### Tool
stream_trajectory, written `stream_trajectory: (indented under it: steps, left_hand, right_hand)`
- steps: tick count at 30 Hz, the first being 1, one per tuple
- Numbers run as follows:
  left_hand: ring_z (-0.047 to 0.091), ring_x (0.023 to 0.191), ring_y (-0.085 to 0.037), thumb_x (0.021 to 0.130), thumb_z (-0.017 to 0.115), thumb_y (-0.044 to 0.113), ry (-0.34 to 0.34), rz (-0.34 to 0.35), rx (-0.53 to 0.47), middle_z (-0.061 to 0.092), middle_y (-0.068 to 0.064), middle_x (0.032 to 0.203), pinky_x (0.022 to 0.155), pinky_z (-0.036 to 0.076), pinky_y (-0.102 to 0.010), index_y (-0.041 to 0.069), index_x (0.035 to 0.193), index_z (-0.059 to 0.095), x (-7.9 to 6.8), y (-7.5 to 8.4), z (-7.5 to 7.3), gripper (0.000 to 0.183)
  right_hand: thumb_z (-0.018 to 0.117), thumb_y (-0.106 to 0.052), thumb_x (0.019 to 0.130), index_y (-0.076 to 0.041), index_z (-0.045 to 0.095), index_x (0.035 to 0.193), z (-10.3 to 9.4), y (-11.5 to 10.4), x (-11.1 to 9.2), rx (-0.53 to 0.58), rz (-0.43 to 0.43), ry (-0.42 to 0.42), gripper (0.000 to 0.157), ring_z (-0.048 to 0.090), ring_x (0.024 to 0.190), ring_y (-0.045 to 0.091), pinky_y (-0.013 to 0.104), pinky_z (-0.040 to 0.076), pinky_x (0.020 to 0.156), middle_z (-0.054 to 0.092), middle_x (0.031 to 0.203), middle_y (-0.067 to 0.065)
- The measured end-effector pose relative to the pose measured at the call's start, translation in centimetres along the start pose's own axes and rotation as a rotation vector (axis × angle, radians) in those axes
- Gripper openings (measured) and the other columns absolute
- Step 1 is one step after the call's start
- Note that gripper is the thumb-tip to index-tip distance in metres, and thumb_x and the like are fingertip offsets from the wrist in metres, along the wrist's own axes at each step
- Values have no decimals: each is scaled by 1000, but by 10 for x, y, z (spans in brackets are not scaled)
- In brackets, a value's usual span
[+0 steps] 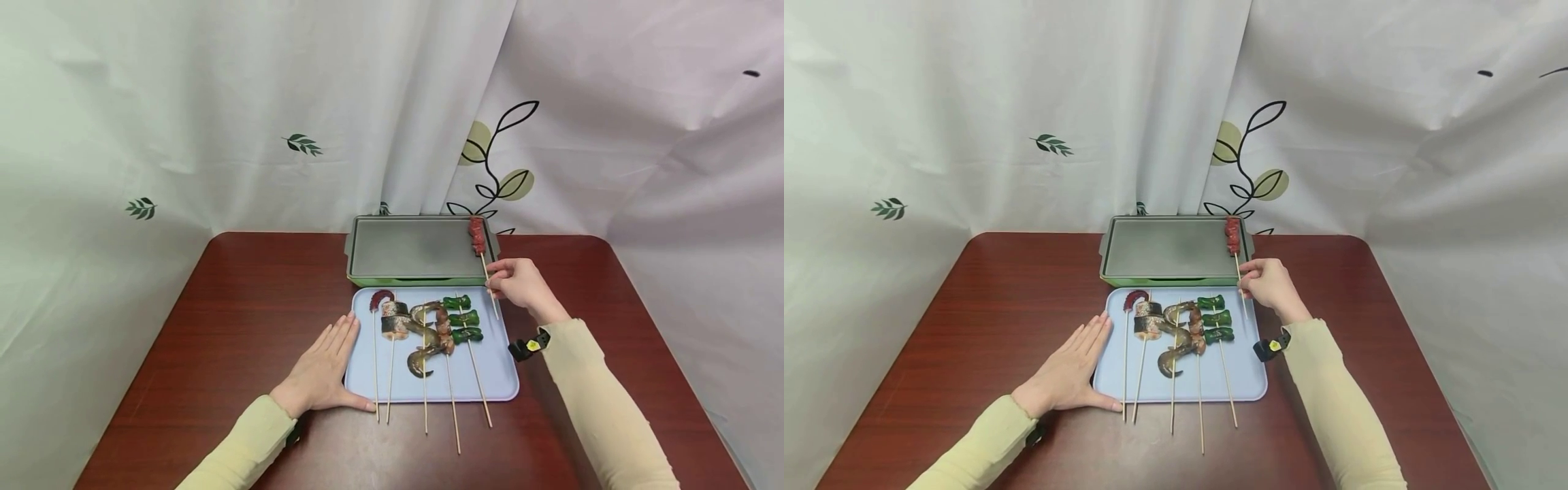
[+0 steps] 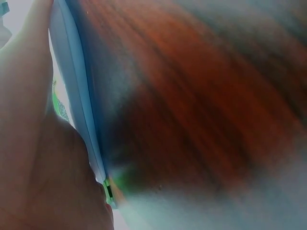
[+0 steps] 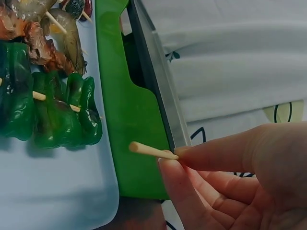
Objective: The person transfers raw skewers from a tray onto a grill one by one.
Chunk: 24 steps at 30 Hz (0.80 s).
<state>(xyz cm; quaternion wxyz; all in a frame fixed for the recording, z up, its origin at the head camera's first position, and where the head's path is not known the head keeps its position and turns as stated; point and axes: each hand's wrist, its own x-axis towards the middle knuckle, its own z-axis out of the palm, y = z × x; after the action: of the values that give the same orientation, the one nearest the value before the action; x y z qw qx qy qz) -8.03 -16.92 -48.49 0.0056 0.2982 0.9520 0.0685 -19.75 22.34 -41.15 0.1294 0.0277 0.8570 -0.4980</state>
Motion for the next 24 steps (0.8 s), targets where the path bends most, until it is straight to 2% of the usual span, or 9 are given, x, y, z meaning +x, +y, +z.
stream_trajectory:
  steps: [8,14,19,24]
  left_hand:
    - [20,151,-38,62,55,98,-6,-1,10,18,-27,164,121,22,-48,-10,157,22,1,-1,0,148]
    - [22,150,-39,62,55,98,1,4,20,19,-27,163,120,23,-48,-10,157,23,1,0,0,148]
    - [22,150,-39,61,55,98,35,16,12,19,-28,163,120,24,-49,-10,156,23,0,-3,8,148]
    - [19,151,-36,62,51,100,49,15,0,17,-26,165,121,21,-48,-9,158,20,0,-7,15,148]
  right_hand:
    - [64,0,95,10,60,130,1,-2,0,-20,13,10,37,71,77,17,46,59,83,70,108,28]
    - [69,-5,94,8,61,131,0,0,-5,-66,-19,35,40,74,80,25,48,59,83,73,104,24]
    - [74,-18,94,5,64,130,-4,-2,-20,-159,-83,98,43,73,85,31,46,58,82,76,95,13]
    - [77,-24,92,2,68,126,-6,-6,-40,-202,-145,146,43,71,84,25,36,55,72,76,94,9]
